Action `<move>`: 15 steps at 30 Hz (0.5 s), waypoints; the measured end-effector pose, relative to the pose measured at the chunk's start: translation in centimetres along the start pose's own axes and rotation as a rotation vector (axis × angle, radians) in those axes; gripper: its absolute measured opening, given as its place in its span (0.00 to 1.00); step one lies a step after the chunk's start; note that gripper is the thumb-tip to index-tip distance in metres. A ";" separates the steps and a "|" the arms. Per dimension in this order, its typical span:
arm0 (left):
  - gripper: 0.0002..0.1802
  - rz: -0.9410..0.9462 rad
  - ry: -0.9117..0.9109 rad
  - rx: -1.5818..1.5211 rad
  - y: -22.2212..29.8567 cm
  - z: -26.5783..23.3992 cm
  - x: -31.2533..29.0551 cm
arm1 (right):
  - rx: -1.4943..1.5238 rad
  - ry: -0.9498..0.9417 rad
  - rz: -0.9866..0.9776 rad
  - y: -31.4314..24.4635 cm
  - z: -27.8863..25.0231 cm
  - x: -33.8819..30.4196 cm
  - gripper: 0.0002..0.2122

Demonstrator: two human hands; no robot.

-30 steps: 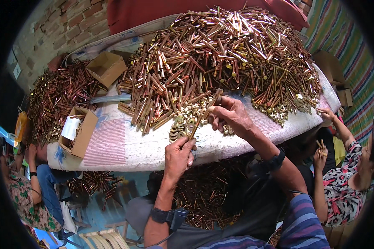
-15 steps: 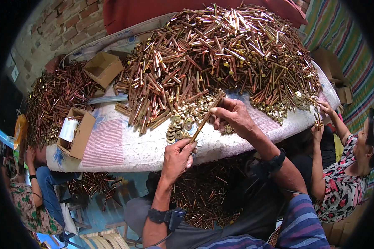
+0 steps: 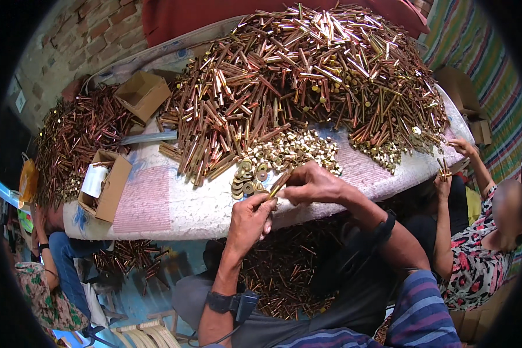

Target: Assemble small metal tubes and nuts at a workbench.

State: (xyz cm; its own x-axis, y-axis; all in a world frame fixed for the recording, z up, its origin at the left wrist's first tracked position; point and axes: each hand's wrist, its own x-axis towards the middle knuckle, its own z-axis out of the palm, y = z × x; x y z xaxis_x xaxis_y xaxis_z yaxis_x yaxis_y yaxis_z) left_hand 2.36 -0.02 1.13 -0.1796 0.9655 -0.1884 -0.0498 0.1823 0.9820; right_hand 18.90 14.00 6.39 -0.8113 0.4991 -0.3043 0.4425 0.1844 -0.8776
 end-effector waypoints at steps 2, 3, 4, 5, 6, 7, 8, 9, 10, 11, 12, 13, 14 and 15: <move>0.14 -0.027 0.040 -0.013 -0.4 -0.2 0.0 | 0.090 0.068 -0.061 0.7 -1.0 0.3 0.13; 0.14 -0.026 0.039 -0.015 -0.6 -0.2 0.1 | 0.014 0.168 -0.082 1.2 -1.4 0.5 0.13; 0.14 -0.010 0.056 -0.021 -0.9 -0.3 0.3 | -0.062 0.267 -0.102 1.8 -1.5 0.8 0.13; 0.15 0.006 0.074 -0.028 -1.0 -0.3 0.4 | -0.227 0.358 -0.129 2.3 -1.4 1.1 0.11; 0.15 0.005 0.073 -0.029 -1.1 -0.4 0.5 | -0.228 0.358 -0.127 2.8 -1.2 1.3 0.11; 0.15 0.013 0.079 -0.035 -1.2 -0.5 0.6 | -0.508 0.434 -0.204 3.3 -1.0 1.5 0.11; 0.15 0.021 0.087 -0.041 -1.2 -0.6 0.8 | -0.790 0.505 -0.282 3.8 -0.9 1.9 0.11; 0.15 0.021 0.095 -0.039 -1.1 -0.8 0.8 | -0.823 0.489 -0.303 4.2 -0.7 2.3 0.13; 0.15 0.011 0.102 -0.056 -1.1 -1.0 0.8 | -0.820 0.485 -0.312 4.4 -0.5 2.7 0.13; 0.14 0.003 0.112 -0.072 -0.9 -1.3 0.8 | -0.867 0.484 -0.270 4.5 -0.5 3.1 0.13; 0.14 0.008 0.134 -0.064 -1.1 -1.5 0.9 | -0.909 0.481 -0.239 4.5 -0.3 3.8 0.13; 0.14 -0.001 0.135 -0.069 -1.4 -1.3 1.2 | -0.933 0.455 -0.196 5.1 -0.5 4.6 0.12; 0.14 -0.017 0.161 -0.060 -1.5 -1.9 1.0 | -0.953 0.424 -0.168 4.6 -0.3 5.0 0.12; 0.14 -0.044 0.147 -0.059 -1.0 -1.5 1.0 | -0.906 0.462 -0.162 5.6 -0.8 5.2 0.11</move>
State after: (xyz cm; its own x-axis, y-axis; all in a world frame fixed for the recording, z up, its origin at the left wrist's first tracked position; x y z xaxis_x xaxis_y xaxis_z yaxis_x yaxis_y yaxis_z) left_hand 0.78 0.49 -0.04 -0.3174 0.9186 -0.2355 -0.1173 0.2084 0.9710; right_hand 17.51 18.33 0.17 -0.7453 0.6533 0.1331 0.6183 0.7519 -0.2287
